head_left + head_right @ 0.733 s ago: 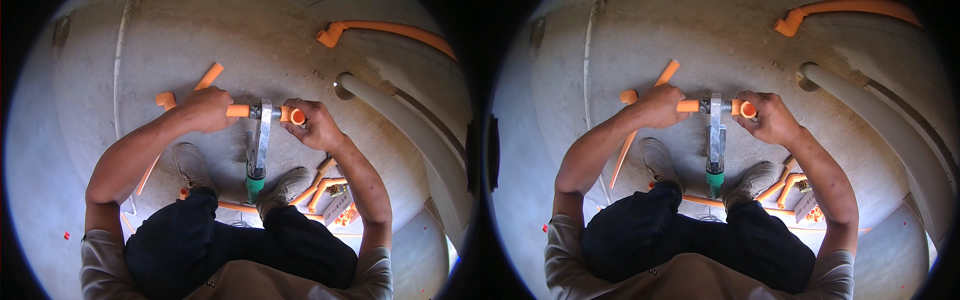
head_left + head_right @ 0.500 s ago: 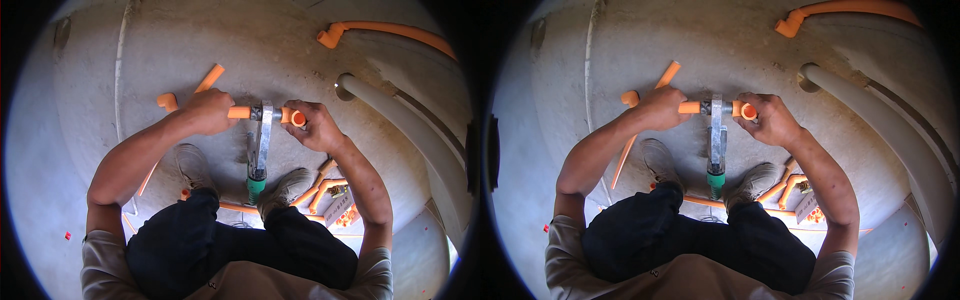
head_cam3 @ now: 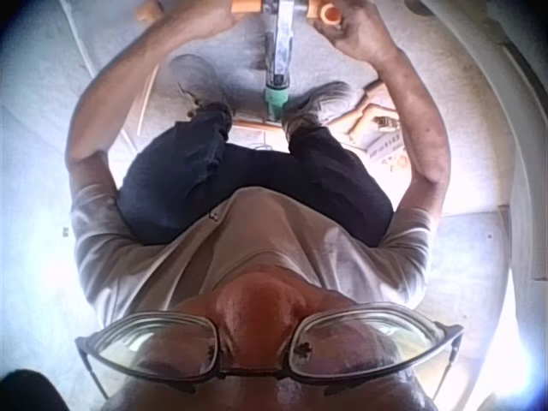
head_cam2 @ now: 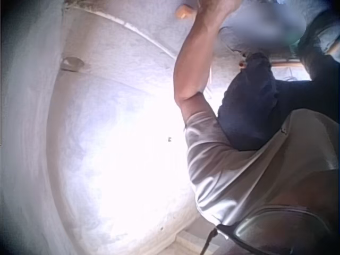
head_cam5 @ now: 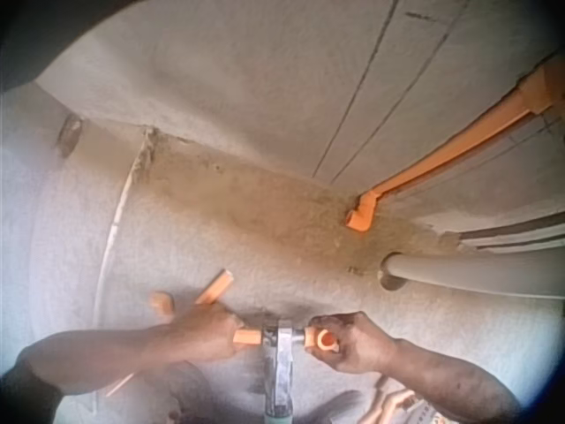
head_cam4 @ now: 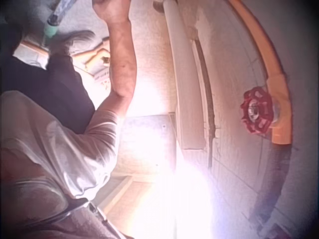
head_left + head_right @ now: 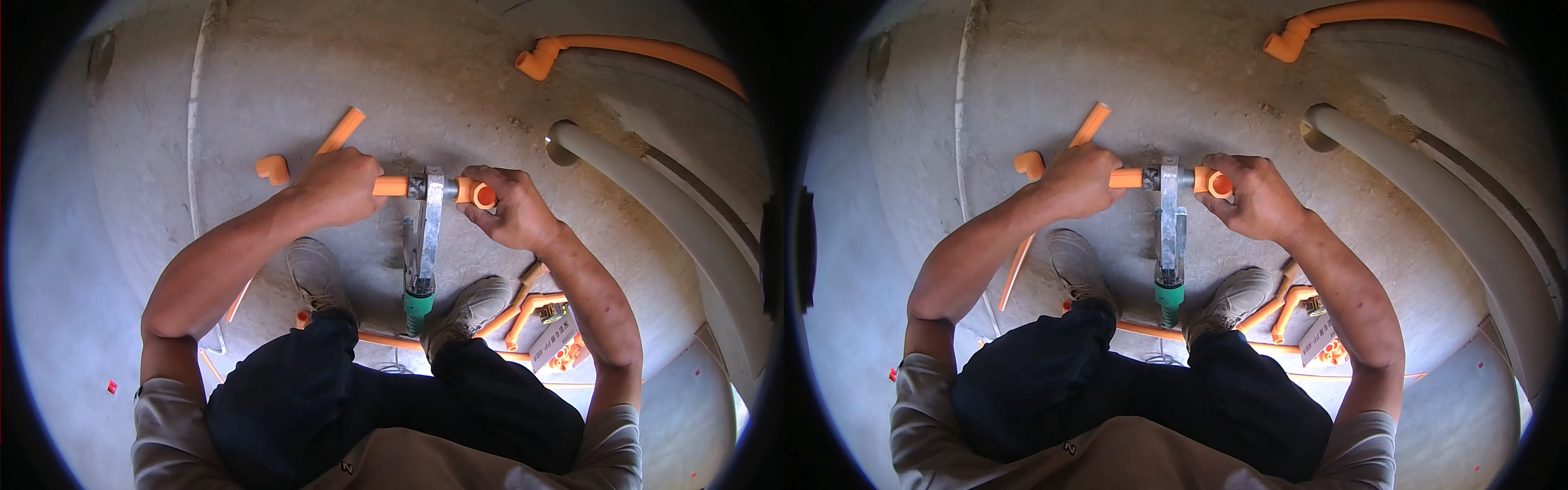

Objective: The person measures an orange pipe with a tape measure, cuts it using a hand tool, and then uses a heating tool to fuse the pipe sections and elbow connectors together.

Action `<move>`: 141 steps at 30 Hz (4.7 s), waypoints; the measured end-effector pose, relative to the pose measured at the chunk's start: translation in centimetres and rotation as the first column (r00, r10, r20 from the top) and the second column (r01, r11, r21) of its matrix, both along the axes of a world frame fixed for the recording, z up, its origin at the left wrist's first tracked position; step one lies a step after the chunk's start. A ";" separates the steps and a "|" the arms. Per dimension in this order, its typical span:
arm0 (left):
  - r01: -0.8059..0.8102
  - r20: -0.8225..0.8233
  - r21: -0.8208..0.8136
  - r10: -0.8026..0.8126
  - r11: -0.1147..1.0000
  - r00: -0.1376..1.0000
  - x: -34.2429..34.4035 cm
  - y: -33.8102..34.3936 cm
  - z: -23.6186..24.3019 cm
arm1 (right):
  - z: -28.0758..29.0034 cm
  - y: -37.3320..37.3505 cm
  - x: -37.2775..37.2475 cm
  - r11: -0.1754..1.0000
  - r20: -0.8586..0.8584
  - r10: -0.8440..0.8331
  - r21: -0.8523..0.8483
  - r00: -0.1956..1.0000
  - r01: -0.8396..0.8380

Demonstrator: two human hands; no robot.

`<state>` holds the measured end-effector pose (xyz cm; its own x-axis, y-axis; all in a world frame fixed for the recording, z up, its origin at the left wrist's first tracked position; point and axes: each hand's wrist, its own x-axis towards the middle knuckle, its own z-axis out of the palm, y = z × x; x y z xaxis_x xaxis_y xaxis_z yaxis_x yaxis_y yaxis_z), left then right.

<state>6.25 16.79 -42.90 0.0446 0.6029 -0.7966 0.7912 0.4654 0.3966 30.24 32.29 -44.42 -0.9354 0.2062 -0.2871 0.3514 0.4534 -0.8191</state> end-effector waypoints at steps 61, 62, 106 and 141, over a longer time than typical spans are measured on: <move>0.073 -0.119 0.287 -0.040 0.955 0.992 1.5 -0.9 -0.6 | 0.6 0.0 -0.1 0.985 0.111 -0.046 -0.159 0.993 0.064; 0.079 -0.128 0.289 -0.043 0.954 0.991 1.5 -0.9 -0.7 | 0.7 0.0 -0.1 0.985 0.110 -0.047 -0.160 0.993 0.064; 0.096 -0.085 0.265 -0.076 0.959 0.994 1.8 0.4 -1.4 | -0.3 -1.8 2.1 0.989 -0.105 -0.067 0.125 0.992 0.080; 0.074 -0.054 0.027 -0.072 0.997 0.996 1.8 2.3 -0.8 | 0.8 -1.6 2.3 0.995 0.017 -0.050 0.086 0.999 0.048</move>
<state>8.02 19.11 -43.66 0.0477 0.6220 -0.7815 0.8429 0.3948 0.3656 32.58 30.66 -43.67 -0.9180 0.2765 -0.2841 0.3902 0.5035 -0.7708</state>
